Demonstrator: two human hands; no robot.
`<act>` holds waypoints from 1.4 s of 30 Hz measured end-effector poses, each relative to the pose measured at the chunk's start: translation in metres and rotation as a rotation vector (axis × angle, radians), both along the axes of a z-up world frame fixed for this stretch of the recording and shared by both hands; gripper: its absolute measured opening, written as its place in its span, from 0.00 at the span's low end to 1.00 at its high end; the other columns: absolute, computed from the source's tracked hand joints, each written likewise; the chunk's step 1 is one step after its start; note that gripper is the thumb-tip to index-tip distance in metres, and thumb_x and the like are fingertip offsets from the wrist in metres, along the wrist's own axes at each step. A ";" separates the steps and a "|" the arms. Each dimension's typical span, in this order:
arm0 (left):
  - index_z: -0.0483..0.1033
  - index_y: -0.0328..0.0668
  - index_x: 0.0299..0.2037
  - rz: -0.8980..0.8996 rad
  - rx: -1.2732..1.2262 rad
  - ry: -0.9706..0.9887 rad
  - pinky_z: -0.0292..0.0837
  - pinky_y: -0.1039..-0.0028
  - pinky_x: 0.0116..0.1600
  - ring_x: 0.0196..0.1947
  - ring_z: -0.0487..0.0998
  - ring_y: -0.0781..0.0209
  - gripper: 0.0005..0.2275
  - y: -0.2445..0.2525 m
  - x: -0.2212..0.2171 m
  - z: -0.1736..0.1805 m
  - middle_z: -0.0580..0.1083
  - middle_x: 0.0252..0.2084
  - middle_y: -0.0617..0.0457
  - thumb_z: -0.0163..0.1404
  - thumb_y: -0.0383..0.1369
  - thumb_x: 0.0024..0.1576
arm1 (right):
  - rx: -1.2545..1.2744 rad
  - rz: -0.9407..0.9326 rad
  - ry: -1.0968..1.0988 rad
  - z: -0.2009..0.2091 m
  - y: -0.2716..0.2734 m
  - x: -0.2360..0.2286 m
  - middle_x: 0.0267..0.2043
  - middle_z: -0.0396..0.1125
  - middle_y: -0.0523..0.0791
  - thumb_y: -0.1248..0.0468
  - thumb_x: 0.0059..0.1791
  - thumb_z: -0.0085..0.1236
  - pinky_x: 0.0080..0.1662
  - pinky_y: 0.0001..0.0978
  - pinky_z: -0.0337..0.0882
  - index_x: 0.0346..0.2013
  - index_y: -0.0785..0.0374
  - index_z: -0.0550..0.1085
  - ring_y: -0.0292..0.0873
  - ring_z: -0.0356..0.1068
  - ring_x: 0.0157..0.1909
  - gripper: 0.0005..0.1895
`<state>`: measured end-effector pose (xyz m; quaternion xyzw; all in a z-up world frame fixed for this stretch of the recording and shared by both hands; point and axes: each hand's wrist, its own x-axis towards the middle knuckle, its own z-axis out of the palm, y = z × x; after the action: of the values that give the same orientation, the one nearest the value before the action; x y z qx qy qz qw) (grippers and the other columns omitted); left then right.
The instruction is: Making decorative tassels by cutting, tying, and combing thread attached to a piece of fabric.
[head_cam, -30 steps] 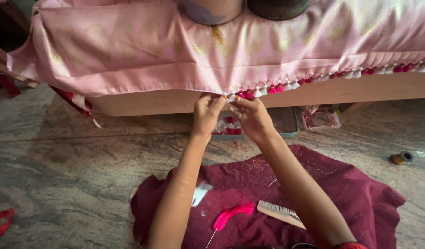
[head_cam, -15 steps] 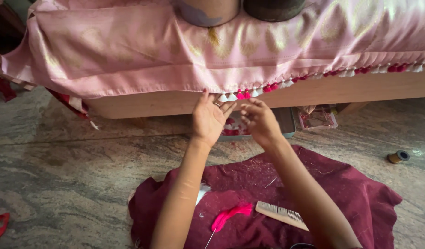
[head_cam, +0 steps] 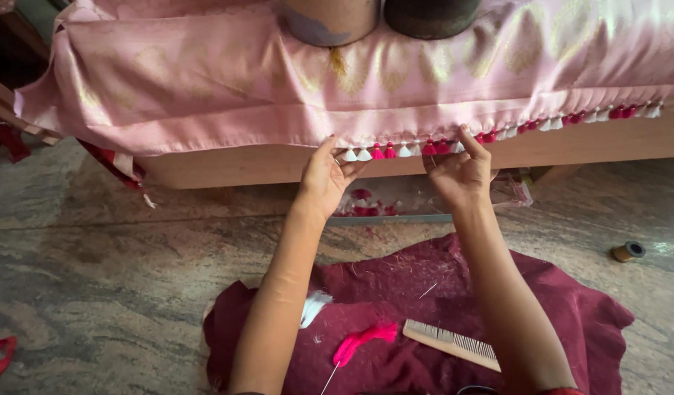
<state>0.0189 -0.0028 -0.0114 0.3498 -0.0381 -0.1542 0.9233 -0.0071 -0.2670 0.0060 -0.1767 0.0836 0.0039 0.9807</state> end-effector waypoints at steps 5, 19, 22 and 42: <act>0.72 0.40 0.50 0.083 0.158 0.021 0.74 0.64 0.55 0.42 0.83 0.50 0.14 -0.013 -0.020 0.025 0.80 0.45 0.50 0.46 0.41 0.62 | -0.121 0.034 -0.007 -0.008 0.032 -0.007 0.45 0.69 0.45 0.60 0.46 0.66 0.63 0.39 0.65 0.46 0.56 0.73 0.46 0.66 0.52 0.16; 0.77 0.34 0.45 0.333 0.416 -0.230 0.70 0.76 0.51 0.43 0.77 0.68 0.09 -0.036 -0.015 -0.015 0.78 0.43 0.53 0.56 0.32 0.59 | -0.715 -0.106 -0.089 0.007 0.098 -0.030 0.39 0.74 0.49 0.74 0.46 0.67 0.48 0.33 0.74 0.45 0.67 0.69 0.41 0.74 0.41 0.17; 0.76 0.33 0.47 0.199 0.071 -0.156 0.70 0.71 0.48 0.42 0.76 0.62 0.09 -0.044 -0.013 -0.017 0.77 0.45 0.48 0.57 0.31 0.62 | -0.862 0.014 0.035 0.001 0.083 -0.037 0.36 0.75 0.48 0.73 0.44 0.61 0.37 0.36 0.74 0.46 0.64 0.67 0.43 0.74 0.34 0.18; 0.81 0.41 0.42 0.319 0.463 -0.255 0.73 0.79 0.51 0.40 0.80 0.69 0.08 -0.050 -0.033 0.019 0.81 0.38 0.57 0.59 0.34 0.56 | -0.342 0.067 -0.101 -0.011 0.032 -0.009 0.40 0.72 0.43 0.68 0.45 0.66 0.53 0.38 0.72 0.36 0.60 0.74 0.42 0.72 0.46 0.08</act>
<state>-0.0142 -0.0531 0.0078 0.5691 -0.0620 0.0334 0.8192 -0.0158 -0.2346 -0.0050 -0.3435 0.0276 0.0136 0.9387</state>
